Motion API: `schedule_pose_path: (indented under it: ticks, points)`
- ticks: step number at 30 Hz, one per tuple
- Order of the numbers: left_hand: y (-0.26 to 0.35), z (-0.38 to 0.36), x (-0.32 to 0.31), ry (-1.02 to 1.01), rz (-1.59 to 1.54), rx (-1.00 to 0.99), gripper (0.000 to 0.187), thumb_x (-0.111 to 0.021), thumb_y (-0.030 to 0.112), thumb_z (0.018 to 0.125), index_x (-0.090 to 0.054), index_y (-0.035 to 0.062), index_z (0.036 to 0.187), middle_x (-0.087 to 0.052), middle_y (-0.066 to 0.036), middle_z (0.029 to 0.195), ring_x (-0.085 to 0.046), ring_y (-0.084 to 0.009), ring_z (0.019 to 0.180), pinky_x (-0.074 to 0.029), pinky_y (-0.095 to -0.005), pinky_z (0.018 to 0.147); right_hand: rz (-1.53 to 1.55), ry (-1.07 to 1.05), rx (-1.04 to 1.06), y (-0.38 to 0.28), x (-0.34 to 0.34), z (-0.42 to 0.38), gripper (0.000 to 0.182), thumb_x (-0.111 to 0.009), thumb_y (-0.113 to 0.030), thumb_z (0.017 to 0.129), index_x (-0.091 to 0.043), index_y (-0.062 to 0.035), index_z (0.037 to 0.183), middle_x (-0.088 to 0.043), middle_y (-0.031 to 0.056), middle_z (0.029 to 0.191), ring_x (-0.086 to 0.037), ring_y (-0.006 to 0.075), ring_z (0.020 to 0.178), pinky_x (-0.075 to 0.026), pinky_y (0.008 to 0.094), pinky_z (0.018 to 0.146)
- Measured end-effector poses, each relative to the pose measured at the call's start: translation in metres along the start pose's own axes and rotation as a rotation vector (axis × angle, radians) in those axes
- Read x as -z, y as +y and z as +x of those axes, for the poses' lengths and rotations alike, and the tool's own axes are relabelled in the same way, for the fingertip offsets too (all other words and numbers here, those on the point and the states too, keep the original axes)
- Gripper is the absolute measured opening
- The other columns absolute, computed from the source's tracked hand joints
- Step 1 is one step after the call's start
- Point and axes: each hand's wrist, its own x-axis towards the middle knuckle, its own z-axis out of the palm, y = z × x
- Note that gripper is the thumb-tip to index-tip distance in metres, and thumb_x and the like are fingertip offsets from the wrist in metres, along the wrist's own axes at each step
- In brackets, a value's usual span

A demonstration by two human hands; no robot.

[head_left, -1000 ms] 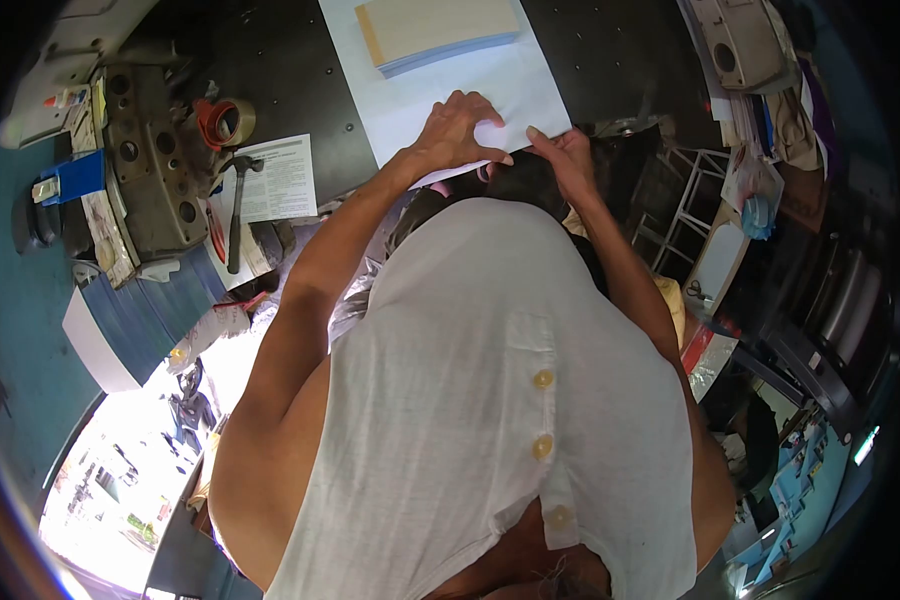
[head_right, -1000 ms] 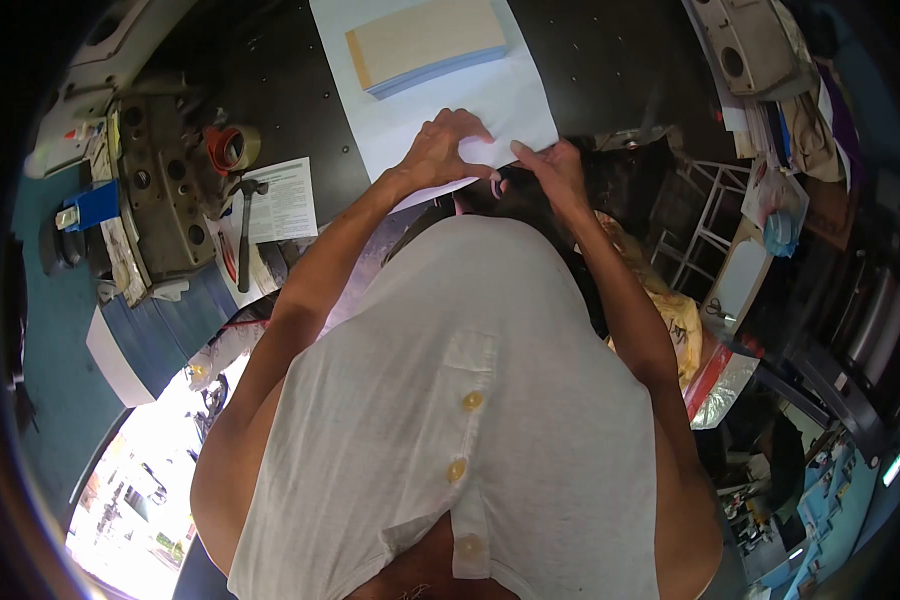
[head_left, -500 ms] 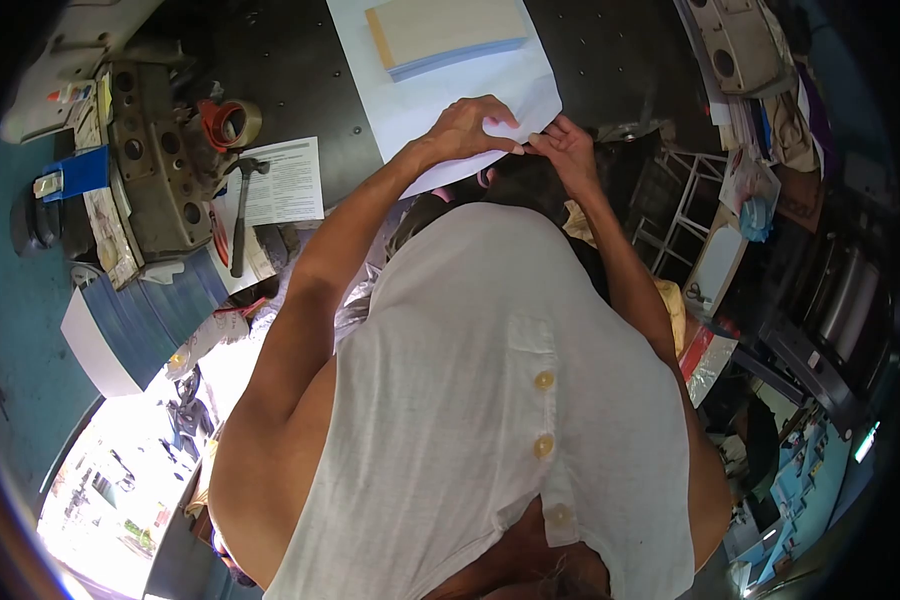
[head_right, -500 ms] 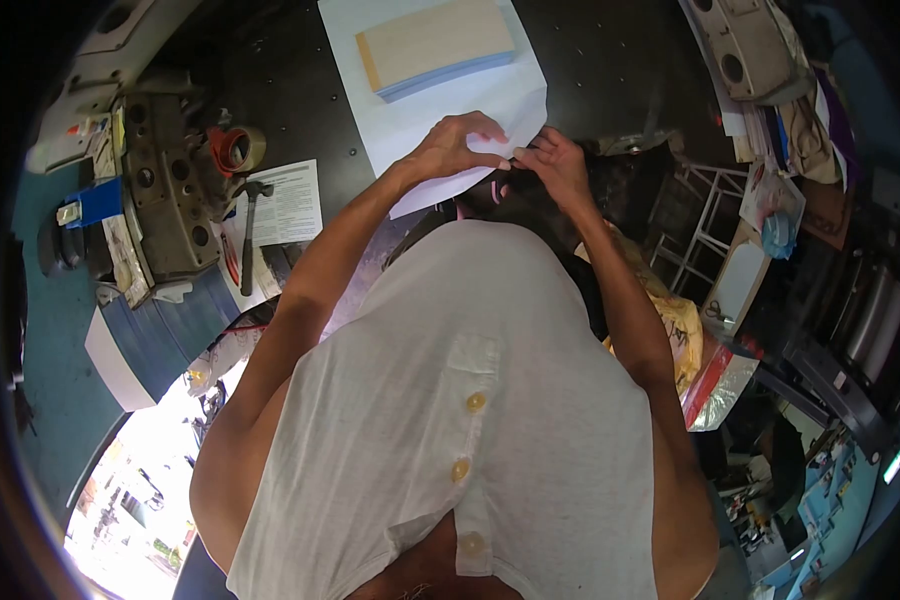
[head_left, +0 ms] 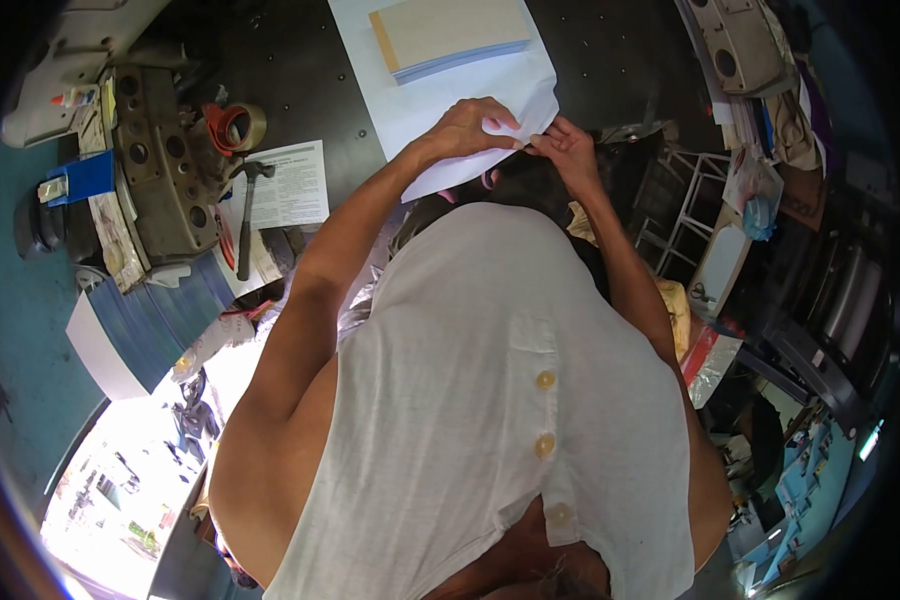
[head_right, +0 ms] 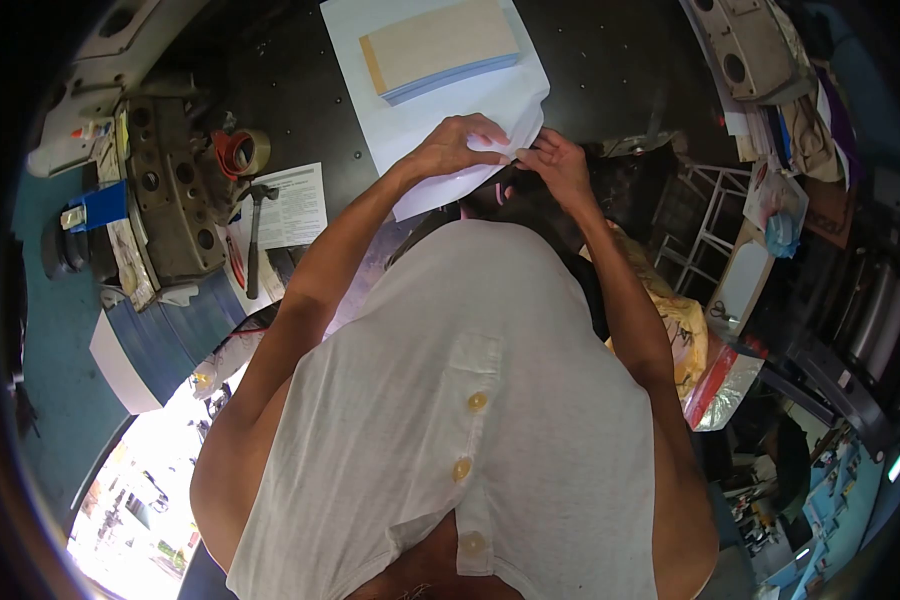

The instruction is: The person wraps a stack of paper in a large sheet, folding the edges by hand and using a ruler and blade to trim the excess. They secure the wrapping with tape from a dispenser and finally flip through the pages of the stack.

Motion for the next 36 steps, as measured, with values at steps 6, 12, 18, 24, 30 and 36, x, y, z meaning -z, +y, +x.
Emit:
schedule_pose_path:
  ticks: [6,12,18,24,30,36]
  points:
    - [0.013,-0.01,-0.001,0.166,0.219,0.068,0.019,-0.07,0.017,0.086,-0.073,0.0039,0.099,-0.071,-0.012,0.105,-0.069,-0.0271,0.098,-0.052,-0.0403,0.088,-0.077,0.092,-0.027,0.008,0.008,-0.008,0.043,-0.071,-0.005,0.09,-0.056,0.0057,0.128,-0.068,0.0132,0.117,-0.067,0.0184,0.102,-0.057,0.0321,0.087]
    - [0.061,-0.003,0.029,0.357,0.826,-0.206,0.009,-0.064,0.011,0.085,-0.068,0.0099,0.093,-0.065,-0.007,0.083,-0.064,-0.0248,0.08,-0.043,-0.0435,0.076,-0.977,0.755,0.258,-0.001,0.009,-0.035,0.079,-0.082,-0.009,0.074,-0.042,0.0021,0.142,-0.05,0.0225,0.135,-0.045,0.0349,0.132,-0.035,0.0503,0.111]
    - [0.097,0.02,0.048,0.262,1.041,-0.331,0.016,-0.062,0.009,0.082,-0.068,0.013,0.097,-0.068,-0.002,0.088,-0.065,-0.0217,0.087,-0.042,-0.0428,0.083,-1.535,0.251,0.893,-0.138,-0.051,-0.002,0.072,-0.083,-0.013,0.069,-0.054,-0.0107,0.135,-0.044,0.0167,0.142,-0.035,0.0351,0.14,-0.025,0.0582,0.115]
    - [0.104,0.02,0.105,0.289,0.608,-0.066,0.026,-0.068,0.03,0.091,-0.073,0.0128,0.109,-0.074,-0.005,0.104,-0.068,-0.0296,0.1,-0.05,-0.0449,0.092,-1.494,-0.099,1.048,-0.157,-0.043,0.074,0.01,-0.072,-0.001,0.077,-0.066,-0.0053,0.084,-0.067,0.0054,0.082,-0.064,0.0246,0.089,-0.043,0.0513,0.103]
    - [0.031,0.037,0.199,0.295,0.587,0.223,0.044,-0.059,0.043,0.098,-0.065,0.0156,0.132,-0.07,-0.015,0.119,-0.066,-0.0313,0.114,-0.048,-0.0444,0.103,-1.426,-0.233,0.949,-0.183,-0.042,0.126,0.01,-0.071,-0.001,0.08,-0.068,-0.0053,0.088,-0.067,0.0089,0.083,-0.063,0.0293,0.084,-0.049,0.0458,0.094]
    - [0.007,0.048,0.222,-0.022,0.456,0.413,0.046,-0.056,0.039,0.1,-0.061,0.0142,0.139,-0.066,-0.015,0.131,-0.062,-0.03,0.122,-0.045,-0.043,0.108,-1.468,-0.294,0.675,-0.183,-0.047,0.191,0.008,-0.069,-0.008,0.085,-0.068,-0.0032,0.092,-0.068,0.0124,0.09,-0.064,0.0342,0.086,-0.051,0.0449,0.081]
